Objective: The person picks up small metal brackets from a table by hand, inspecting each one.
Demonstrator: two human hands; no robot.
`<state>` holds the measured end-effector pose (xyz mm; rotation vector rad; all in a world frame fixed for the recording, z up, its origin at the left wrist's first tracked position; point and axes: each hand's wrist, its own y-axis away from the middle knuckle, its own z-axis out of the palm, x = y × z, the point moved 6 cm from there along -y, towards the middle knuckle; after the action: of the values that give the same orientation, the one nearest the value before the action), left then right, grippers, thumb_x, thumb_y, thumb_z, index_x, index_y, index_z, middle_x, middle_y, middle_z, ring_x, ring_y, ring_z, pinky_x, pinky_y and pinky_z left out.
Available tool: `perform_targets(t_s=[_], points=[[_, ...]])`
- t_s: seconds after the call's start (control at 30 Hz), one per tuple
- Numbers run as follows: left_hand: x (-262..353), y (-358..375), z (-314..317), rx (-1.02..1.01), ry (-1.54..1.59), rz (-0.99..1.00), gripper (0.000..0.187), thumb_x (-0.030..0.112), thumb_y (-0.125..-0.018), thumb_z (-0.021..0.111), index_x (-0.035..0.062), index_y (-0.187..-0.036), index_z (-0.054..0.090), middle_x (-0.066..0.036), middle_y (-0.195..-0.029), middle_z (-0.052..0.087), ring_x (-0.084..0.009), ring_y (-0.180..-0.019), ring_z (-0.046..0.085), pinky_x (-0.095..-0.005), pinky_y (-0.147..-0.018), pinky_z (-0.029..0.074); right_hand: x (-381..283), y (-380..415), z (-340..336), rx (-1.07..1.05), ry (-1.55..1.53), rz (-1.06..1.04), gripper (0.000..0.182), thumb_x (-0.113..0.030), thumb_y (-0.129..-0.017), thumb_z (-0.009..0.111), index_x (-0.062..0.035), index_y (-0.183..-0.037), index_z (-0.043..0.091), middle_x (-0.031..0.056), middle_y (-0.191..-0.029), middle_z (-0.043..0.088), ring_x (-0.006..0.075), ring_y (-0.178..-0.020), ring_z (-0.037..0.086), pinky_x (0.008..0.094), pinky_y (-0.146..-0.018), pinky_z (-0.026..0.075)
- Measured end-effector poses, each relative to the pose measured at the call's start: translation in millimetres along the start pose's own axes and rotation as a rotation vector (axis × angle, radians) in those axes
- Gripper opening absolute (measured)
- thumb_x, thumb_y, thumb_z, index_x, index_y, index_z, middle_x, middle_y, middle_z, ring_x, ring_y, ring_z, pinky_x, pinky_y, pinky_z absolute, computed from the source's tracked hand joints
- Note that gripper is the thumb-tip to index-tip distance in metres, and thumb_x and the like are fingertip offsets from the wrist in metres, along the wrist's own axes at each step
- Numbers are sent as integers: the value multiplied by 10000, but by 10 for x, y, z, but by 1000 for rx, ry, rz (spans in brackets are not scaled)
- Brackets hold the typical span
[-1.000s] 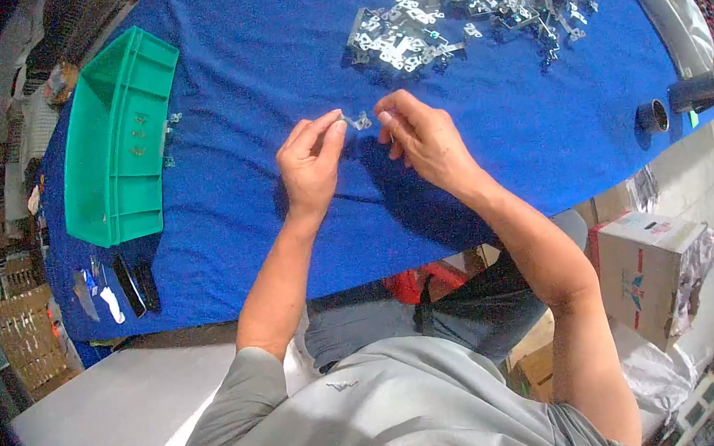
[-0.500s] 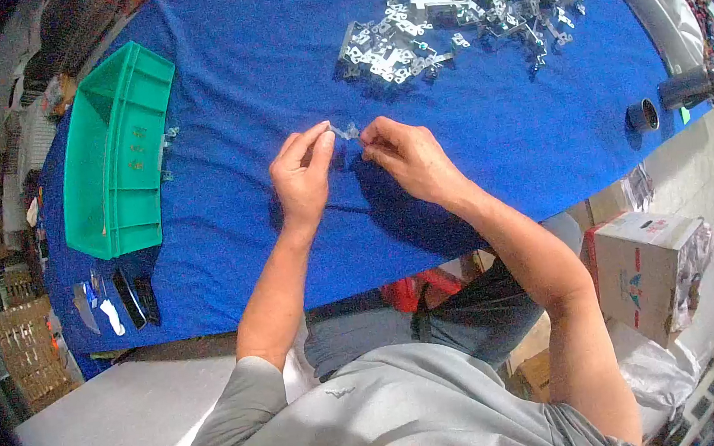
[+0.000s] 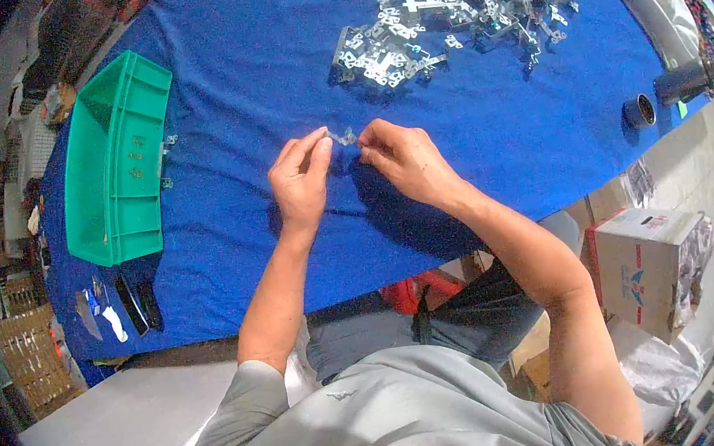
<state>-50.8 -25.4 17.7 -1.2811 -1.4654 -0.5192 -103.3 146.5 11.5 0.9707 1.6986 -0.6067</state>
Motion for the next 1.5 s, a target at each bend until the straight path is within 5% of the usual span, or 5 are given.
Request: perform_targets(t_s=[0.53, 1.03, 1.1, 1.23, 1.5], points=[[45, 26, 33, 5, -56, 71, 168, 49, -906, 713, -1, -1061, 750, -45, -825, 666, -83, -708, 586, -246, -625, 471, -23, -2, 15, -23, 88, 19, 179, -137, -937, 647, 11, -1028, 607, 216, -845, 682, 339, -794, 702, 414, -694, 522], [125, 39, 80, -18, -122, 202, 148, 64, -864, 736, 5, -999, 744, -101, -760, 661, -204, -621, 626, -334, -568, 496, 5, -16, 5, 25, -44, -66, 169, -130, -940, 663, -10, -1050, 618, 126, -858, 641, 212, -761, 621, 347, -691, 502], [168, 42, 88, -25, -139, 224, 145, 65, -864, 738, 5, -995, 745, -101, -757, 659, -201, -619, 624, -331, -565, 494, -96, -3, -63, 120, 190, -166, 134, -130, -949, 657, -16, -1016, 635, 113, -902, 614, 186, -806, 596, 325, -705, 487], [134, 44, 91, -38, -129, 171, 143, 65, -863, 741, 7, -994, 749, -96, -749, 652, -185, -614, 613, -316, -557, 483, -78, 0, -151, 266, -40, -173, 151, -152, -968, 638, -11, -1022, 630, 108, -908, 615, 182, -834, 601, 317, -729, 489], [67, 15, 10, 53, -51, 84, 168, 37, -881, 729, 14, -1045, 758, -49, -785, 654, -97, -664, 578, -256, -598, 464, 20, -15, -8, -7, -70, 64, 193, -174, -1001, 580, 12, -1027, 626, 109, -796, 691, 164, -708, 650, 335, -660, 520]])
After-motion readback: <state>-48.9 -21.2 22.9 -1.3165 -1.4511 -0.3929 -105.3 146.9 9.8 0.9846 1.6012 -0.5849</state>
